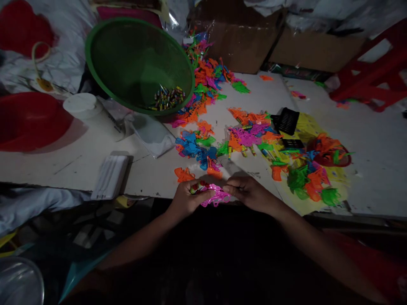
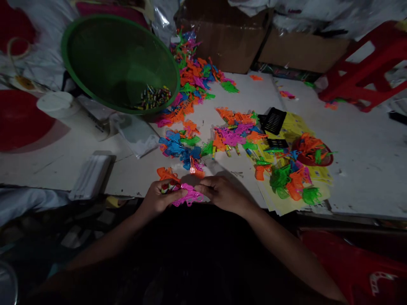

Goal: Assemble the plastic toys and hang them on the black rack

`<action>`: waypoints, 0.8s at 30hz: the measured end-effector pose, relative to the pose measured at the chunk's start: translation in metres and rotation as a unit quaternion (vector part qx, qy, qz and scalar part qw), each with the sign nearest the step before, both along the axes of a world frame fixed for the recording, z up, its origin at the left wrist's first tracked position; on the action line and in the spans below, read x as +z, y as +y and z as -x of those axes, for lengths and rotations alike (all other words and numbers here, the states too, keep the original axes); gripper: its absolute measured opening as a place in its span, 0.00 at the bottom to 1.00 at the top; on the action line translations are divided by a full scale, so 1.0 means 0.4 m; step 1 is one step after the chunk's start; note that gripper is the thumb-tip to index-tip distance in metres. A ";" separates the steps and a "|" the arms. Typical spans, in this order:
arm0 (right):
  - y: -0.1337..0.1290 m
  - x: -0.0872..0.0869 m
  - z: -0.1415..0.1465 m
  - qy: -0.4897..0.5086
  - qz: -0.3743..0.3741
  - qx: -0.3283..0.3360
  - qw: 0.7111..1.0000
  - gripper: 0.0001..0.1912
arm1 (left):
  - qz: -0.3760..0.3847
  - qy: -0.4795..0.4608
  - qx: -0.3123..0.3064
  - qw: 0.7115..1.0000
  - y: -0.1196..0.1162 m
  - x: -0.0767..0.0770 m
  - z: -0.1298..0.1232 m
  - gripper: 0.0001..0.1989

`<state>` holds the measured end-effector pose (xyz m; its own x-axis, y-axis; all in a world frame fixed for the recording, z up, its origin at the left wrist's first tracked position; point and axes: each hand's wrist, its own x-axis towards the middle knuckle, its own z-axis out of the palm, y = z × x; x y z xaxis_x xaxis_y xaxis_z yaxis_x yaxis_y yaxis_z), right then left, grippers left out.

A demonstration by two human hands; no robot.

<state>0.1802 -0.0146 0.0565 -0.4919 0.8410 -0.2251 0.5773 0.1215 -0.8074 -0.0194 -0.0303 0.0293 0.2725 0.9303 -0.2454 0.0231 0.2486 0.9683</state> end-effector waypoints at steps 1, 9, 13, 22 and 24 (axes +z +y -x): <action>0.002 -0.004 0.002 0.010 0.006 -0.004 1.000 0.17 | -0.006 0.005 0.001 1.000 0.002 0.004 0.001 0.14; 0.009 -0.025 0.030 0.100 0.114 -0.056 0.987 0.13 | 0.005 0.000 0.009 1.000 -0.003 -0.002 0.001 0.14; 0.011 -0.021 0.026 0.101 0.126 -0.070 0.984 0.14 | -0.001 0.002 0.009 1.000 -0.004 -0.009 -0.001 0.14; 0.017 -0.001 0.004 0.075 0.103 -0.067 0.990 0.15 | 0.001 0.006 0.012 1.000 0.017 0.014 0.008 0.14; 0.015 -0.008 0.007 0.081 0.105 -0.076 0.988 0.14 | -0.001 0.004 0.012 1.000 0.015 0.008 0.008 0.14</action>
<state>0.1776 -0.0085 0.0533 -0.4076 0.8510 -0.3313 0.4380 -0.1362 -0.8886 -0.0225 -0.0244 0.0326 0.2482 0.9369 -0.2462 0.0256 0.2477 0.9685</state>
